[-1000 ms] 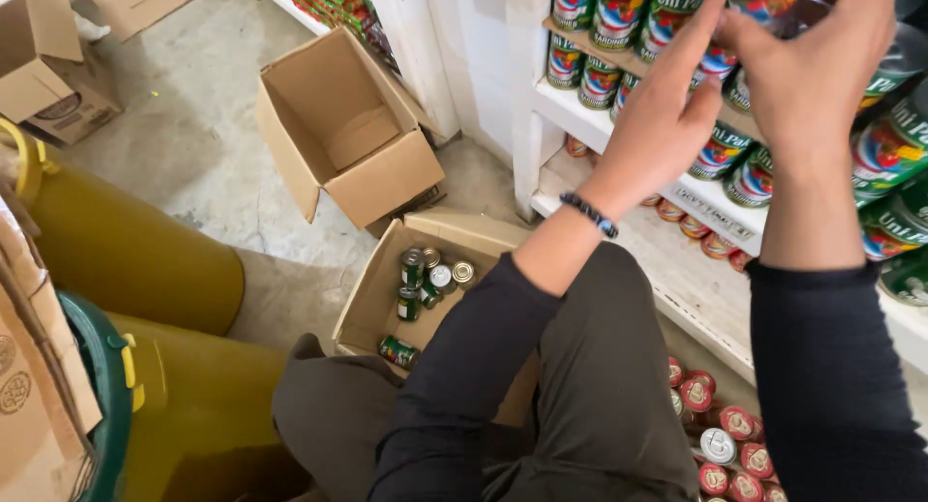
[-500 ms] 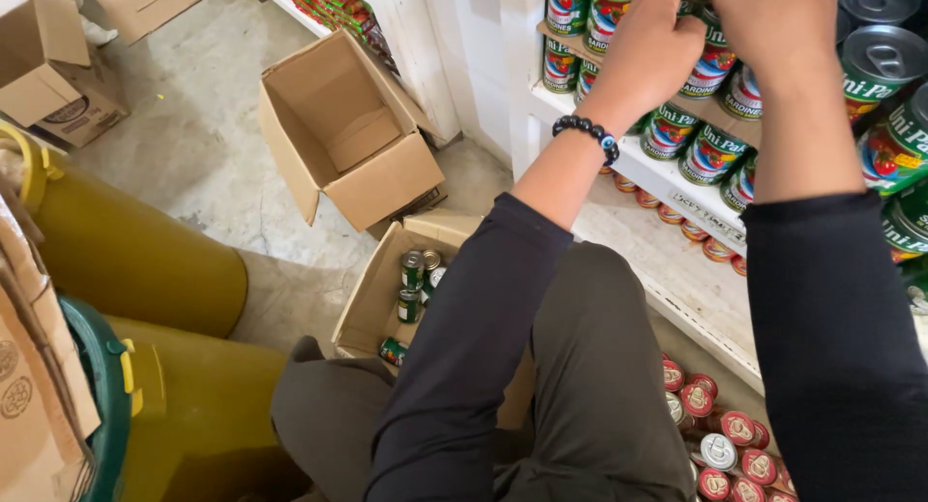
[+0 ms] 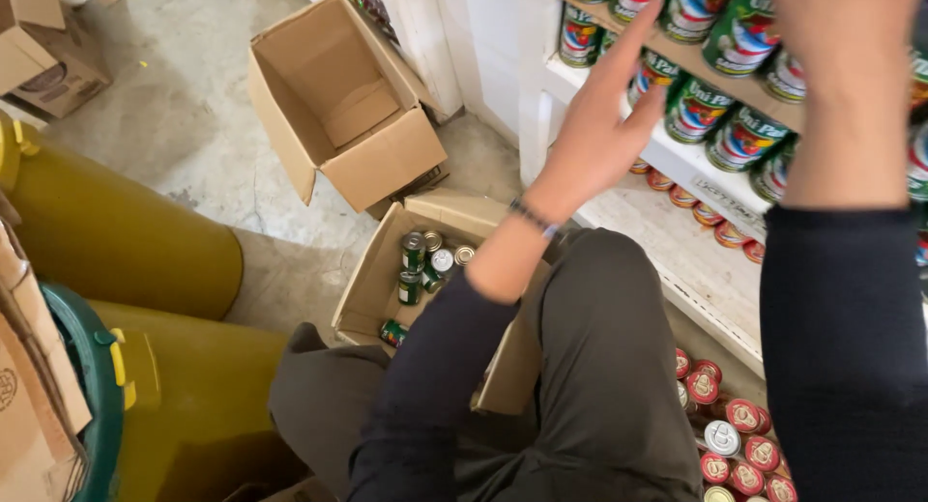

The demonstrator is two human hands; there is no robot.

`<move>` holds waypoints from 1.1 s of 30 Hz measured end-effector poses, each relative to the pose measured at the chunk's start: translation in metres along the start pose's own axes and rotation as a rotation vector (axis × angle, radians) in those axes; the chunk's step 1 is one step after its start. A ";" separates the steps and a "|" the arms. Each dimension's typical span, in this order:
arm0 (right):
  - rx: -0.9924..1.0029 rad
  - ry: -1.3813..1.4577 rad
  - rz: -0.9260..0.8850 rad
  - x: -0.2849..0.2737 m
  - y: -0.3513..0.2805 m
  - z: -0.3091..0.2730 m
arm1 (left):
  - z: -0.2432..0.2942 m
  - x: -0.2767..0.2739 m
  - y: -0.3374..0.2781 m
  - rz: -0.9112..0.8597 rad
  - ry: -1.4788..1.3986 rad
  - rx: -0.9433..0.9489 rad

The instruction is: Stocking canned goods onto grocery store shelves from a cardboard box.

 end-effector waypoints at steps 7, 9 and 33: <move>0.588 0.736 -0.207 -0.026 -0.075 -0.126 | -0.076 -0.129 -0.131 0.237 -0.243 -0.364; 0.444 0.853 -0.305 0.009 -0.099 -0.188 | -0.110 -0.172 -0.176 0.380 -0.202 -0.533; 0.306 1.007 -1.604 0.328 -0.516 -0.549 | -0.418 -0.253 -0.727 1.289 0.813 -1.375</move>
Point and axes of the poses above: each hand's wrist, its own y-axis towards the middle knuckle, its own x-axis out of the palm, z = x × y, the point moved 10 cm from there along y, towards the middle knuckle, and after that the axes turned 2 degrees about -y, right-handed, at the moved point
